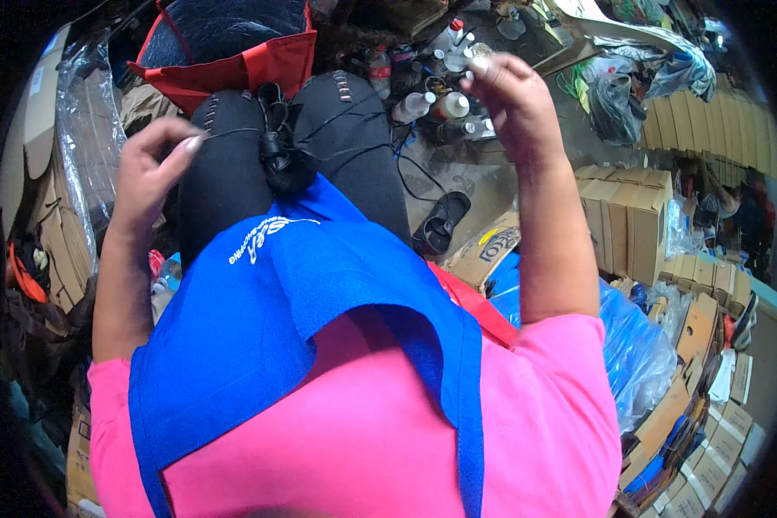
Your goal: Stitching or threading a black shoe component by hand using a needle.
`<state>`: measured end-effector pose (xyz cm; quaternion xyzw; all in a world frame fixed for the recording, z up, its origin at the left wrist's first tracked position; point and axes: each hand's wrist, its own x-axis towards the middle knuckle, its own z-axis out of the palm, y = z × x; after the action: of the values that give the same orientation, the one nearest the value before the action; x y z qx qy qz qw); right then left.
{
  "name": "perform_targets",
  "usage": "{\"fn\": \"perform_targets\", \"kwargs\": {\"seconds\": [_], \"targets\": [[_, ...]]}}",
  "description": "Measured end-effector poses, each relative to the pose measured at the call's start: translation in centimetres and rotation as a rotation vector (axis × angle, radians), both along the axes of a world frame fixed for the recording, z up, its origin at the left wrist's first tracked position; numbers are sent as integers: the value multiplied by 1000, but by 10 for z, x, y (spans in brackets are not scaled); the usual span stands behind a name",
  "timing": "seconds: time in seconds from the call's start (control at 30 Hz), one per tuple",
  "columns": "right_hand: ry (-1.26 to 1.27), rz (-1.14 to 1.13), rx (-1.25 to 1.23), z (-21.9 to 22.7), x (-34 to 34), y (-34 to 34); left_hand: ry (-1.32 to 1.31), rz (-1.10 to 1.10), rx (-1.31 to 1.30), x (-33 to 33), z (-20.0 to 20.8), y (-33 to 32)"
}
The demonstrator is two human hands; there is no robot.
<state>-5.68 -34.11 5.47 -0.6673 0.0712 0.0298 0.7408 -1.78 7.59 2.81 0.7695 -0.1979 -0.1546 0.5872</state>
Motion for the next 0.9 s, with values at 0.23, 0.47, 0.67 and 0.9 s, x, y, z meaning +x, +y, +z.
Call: {"fn": "perform_targets", "kwargs": {"seconds": [0.23,0.47,0.67,0.9], "targets": [[-164,511,719,50,23,95,341,-196,-766,-20,-1,-75],[385,666,-1234,31,1,36,-473,-184,456,-22,-32,20],[414,28,-1334,0,-97,-247,-567,624,909,-28,14,315],[426,919,-1307,-41,-54,-79,-315,375,378,-14,0,73]]}}
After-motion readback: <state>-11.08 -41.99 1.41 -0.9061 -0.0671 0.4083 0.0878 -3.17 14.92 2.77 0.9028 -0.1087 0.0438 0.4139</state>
